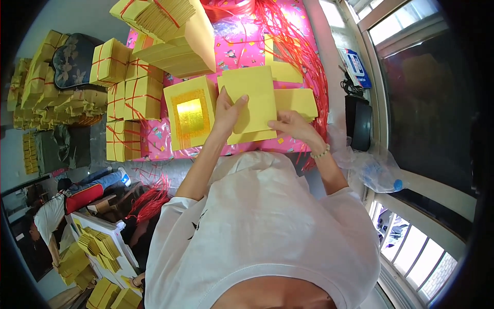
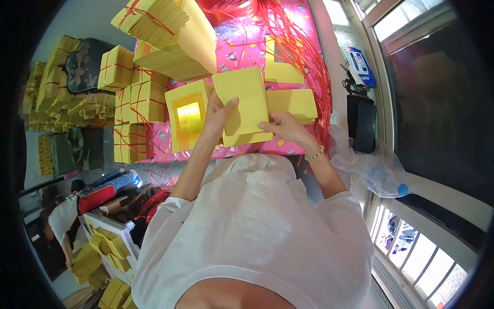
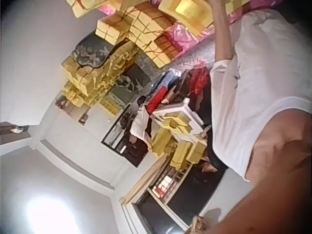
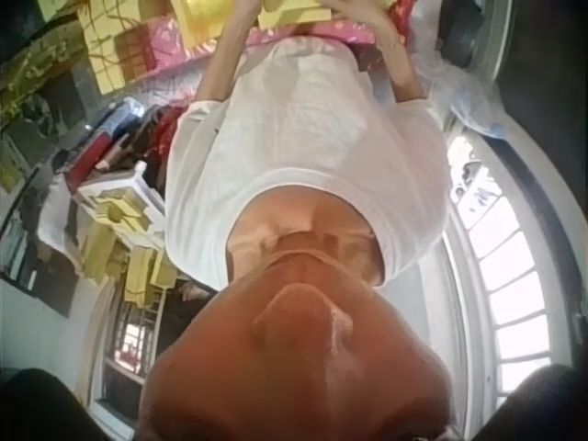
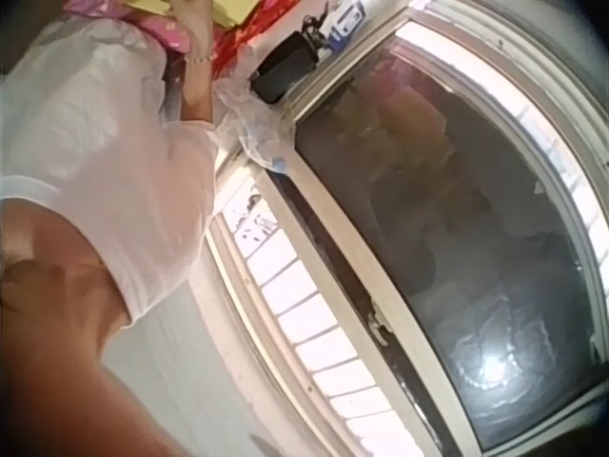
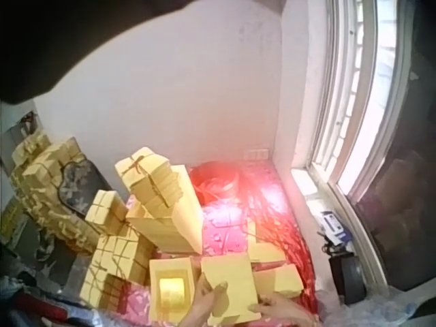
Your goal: Folding individual sheets of yellow joss paper into specific shapes and stacking them.
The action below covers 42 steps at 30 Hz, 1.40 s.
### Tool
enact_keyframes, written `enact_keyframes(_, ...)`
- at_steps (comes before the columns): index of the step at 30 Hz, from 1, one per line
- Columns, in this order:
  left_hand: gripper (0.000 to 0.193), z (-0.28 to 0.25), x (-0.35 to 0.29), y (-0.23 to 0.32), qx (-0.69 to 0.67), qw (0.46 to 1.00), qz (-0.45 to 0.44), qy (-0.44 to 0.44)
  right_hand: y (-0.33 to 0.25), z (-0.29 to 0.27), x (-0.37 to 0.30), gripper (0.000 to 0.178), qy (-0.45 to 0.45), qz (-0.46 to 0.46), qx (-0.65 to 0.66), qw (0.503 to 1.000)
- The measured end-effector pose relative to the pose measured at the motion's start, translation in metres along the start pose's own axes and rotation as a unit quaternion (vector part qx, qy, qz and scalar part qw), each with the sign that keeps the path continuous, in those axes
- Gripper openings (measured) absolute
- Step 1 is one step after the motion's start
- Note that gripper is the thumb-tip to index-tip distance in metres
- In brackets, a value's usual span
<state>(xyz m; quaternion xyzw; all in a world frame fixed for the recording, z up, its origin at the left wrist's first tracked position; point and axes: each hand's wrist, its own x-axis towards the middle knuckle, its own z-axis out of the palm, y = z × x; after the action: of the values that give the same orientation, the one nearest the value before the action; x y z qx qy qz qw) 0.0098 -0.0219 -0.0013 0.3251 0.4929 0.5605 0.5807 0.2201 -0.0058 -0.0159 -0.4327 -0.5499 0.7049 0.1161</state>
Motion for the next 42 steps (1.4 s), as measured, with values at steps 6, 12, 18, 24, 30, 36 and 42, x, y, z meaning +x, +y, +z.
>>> enact_keyframes(6, 0.046, 0.009, -0.013, -0.005, 0.025, 0.996, 0.016, -0.079, -0.018, 0.002, 0.002, 0.027, 0.122, -0.082, 0.138, 0.979)
enact_keyframes(12, 0.049, 0.010, -0.024, -0.006, 0.012, 0.995, -0.010, -0.099, -0.020, -0.002, -0.004, 0.024, 0.140, -0.107, 0.080, 0.981)
enact_keyframes(18, 0.052, 0.010, -0.031, -0.010, 0.038, 0.992, -0.001, -0.118, -0.022, 0.001, -0.012, 0.021, 0.174, -0.106, 0.154, 0.967)
enact_keyframes(24, 0.054, 0.007, -0.038, -0.010, 0.084, 0.985, -0.038, -0.142, -0.004, -0.007, -0.017, 0.018, 0.199, -0.106, 0.156, 0.962)
enact_keyframes(30, 0.051, 0.002, -0.038, -0.011, 0.104, 0.967, -0.119, -0.199, 0.019, 0.006, -0.033, 0.018, 0.240, -0.094, 0.168, 0.951)
enact_keyframes(36, 0.051, 0.009, -0.030, -0.011, 0.111, 0.963, -0.125, -0.210, 0.031, 0.037, -0.056, 0.025, 0.222, -0.042, 0.200, 0.953)
enact_keyframes(42, 0.051, 0.018, -0.018, -0.020, 0.112, 0.954, -0.133, -0.246, 0.048, 0.051, -0.066, 0.029, 0.231, -0.013, 0.199, 0.952)
